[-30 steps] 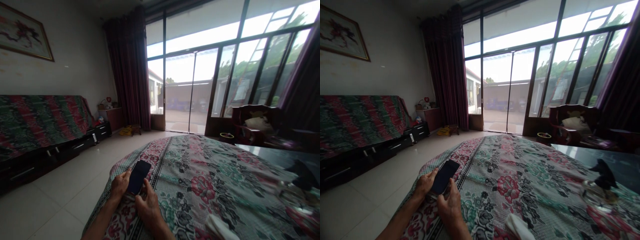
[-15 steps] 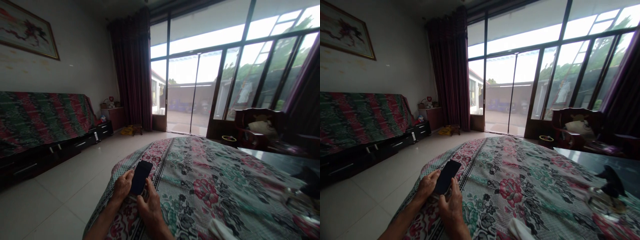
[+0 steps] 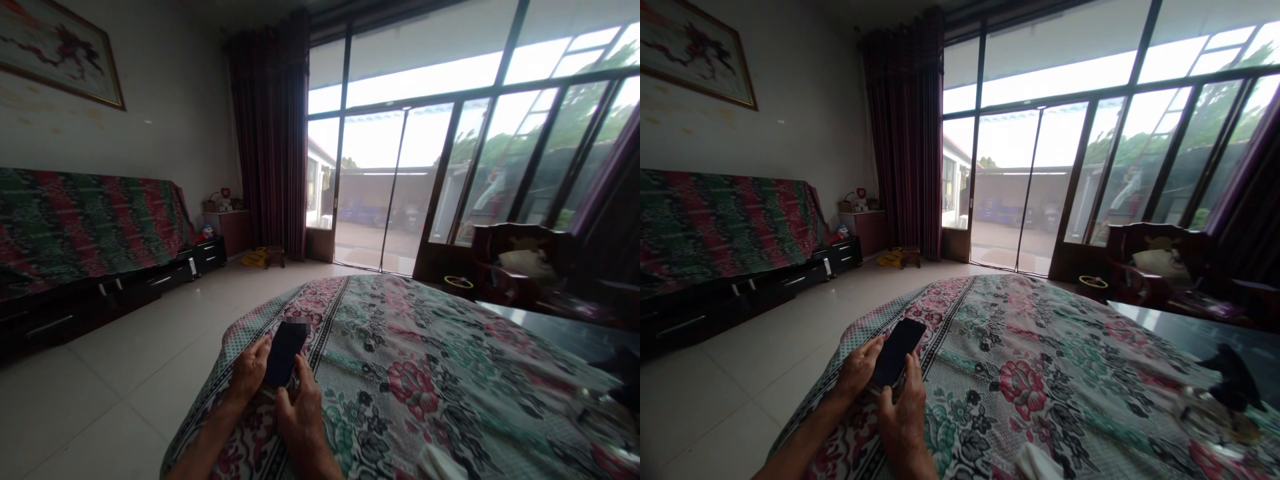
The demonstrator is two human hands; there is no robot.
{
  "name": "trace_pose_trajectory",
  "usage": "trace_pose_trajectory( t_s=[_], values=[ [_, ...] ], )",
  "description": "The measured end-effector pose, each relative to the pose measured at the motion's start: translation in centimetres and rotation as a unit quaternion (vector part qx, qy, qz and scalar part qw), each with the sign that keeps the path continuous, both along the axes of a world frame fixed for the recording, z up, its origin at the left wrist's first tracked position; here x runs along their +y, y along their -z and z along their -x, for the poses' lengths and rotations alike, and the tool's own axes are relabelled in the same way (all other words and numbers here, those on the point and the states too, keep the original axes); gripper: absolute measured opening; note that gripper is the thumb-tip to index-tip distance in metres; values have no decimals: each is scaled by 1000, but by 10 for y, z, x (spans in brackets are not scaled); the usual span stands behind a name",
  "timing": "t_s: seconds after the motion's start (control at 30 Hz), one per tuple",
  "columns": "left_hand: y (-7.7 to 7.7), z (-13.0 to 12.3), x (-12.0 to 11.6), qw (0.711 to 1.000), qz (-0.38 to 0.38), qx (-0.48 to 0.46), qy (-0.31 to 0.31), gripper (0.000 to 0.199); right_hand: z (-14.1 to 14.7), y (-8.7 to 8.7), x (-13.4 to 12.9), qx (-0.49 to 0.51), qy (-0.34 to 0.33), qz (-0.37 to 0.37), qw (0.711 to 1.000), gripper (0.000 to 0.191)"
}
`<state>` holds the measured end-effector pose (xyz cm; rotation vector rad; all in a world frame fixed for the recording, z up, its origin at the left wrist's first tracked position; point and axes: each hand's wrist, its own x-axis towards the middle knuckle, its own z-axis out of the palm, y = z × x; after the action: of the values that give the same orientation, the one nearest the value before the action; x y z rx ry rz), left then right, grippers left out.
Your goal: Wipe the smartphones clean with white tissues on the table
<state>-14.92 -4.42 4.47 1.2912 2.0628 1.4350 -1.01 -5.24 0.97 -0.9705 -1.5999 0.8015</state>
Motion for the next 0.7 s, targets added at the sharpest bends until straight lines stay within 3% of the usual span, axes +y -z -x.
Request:
trace_pose_trajectory(
  t_s=[0.7],
  values=[
    [4, 4, -2, 1000, 8, 9, -12, 44, -1, 3, -3, 21, -11, -21, 1000, 60]
  ],
)
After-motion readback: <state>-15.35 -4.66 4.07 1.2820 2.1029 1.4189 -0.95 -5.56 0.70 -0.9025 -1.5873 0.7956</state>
